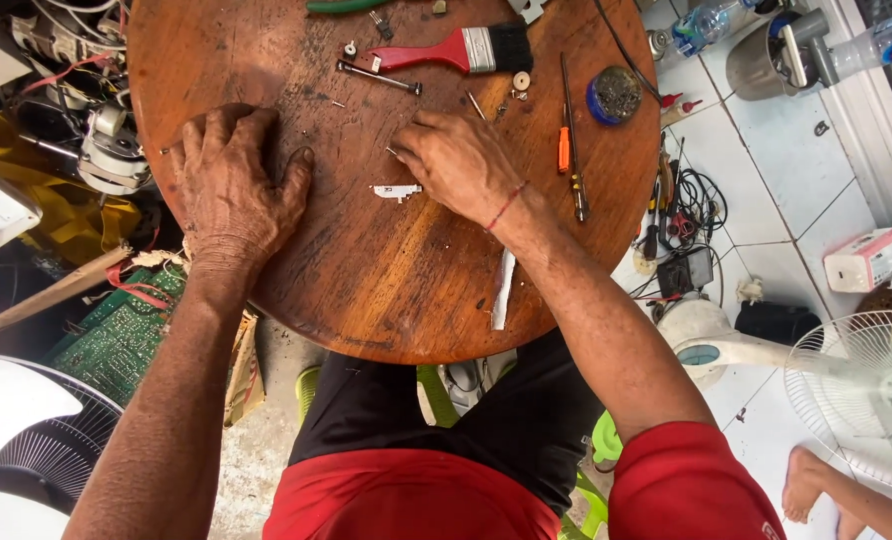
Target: Inspecting and soldering components on a circuit board at a workbench.
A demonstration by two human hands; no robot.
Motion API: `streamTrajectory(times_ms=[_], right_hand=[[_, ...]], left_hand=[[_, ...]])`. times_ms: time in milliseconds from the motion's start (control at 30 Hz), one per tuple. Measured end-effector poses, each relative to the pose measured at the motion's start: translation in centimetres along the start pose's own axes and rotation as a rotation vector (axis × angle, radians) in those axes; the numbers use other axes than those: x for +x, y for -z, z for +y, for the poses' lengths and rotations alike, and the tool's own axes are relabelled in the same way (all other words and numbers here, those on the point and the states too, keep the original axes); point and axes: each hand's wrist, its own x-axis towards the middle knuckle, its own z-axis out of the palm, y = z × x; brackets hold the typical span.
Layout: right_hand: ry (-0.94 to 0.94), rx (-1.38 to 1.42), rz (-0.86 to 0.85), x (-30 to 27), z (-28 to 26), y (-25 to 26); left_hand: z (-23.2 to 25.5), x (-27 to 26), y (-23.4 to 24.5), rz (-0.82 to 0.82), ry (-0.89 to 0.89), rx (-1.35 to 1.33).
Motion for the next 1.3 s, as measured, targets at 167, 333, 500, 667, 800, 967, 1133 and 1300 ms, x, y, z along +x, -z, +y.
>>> streamTrajectory(times_ms=[167, 333, 500, 667, 800, 967, 1133, 1300], right_hand=[[-0.001, 0.015, -0.064, 2.1, -0.8, -0.2], [0.087, -0.047, 0.121, 0.0, -1.7, 2.3], [0.068, 0.169, -0.150, -6.7, -2.1, 4.7], [0.134, 0.025, -0.216, -10.1, -1.9, 3.7], [0.166, -0.040, -0.127, -10.3, -2.3, 2.5], [0.151, 0.039, -0.154, -9.9, -2.8, 2.1], [0.150, 0.102, -0.181, -8.9, -0.5, 2.6], [-0.162, 0.070, 0.039, -5.7, 7.0, 4.6]], left_hand=[[-0.1, 0.1, 0.0, -0.030, 0.030, 0.005], [-0.1, 0.4, 0.1, 0.004, -0.011, -0.021], [0.1, -0.1, 0.3, -0.057, 0.020, 0.001], [-0.1, 0.0, 0.1, -0.039, 0.018, -0.012], [0.0, -0.1, 0.2, 0.000, -0.012, -0.005], [0.6, 0.2, 0.8, -0.030, 0.010, -0.005], [0.5, 0.3, 0.4, -0.057, 0.035, 0.014], [0.6, 0.3, 0.9, -0.091, 0.074, 0.035]])
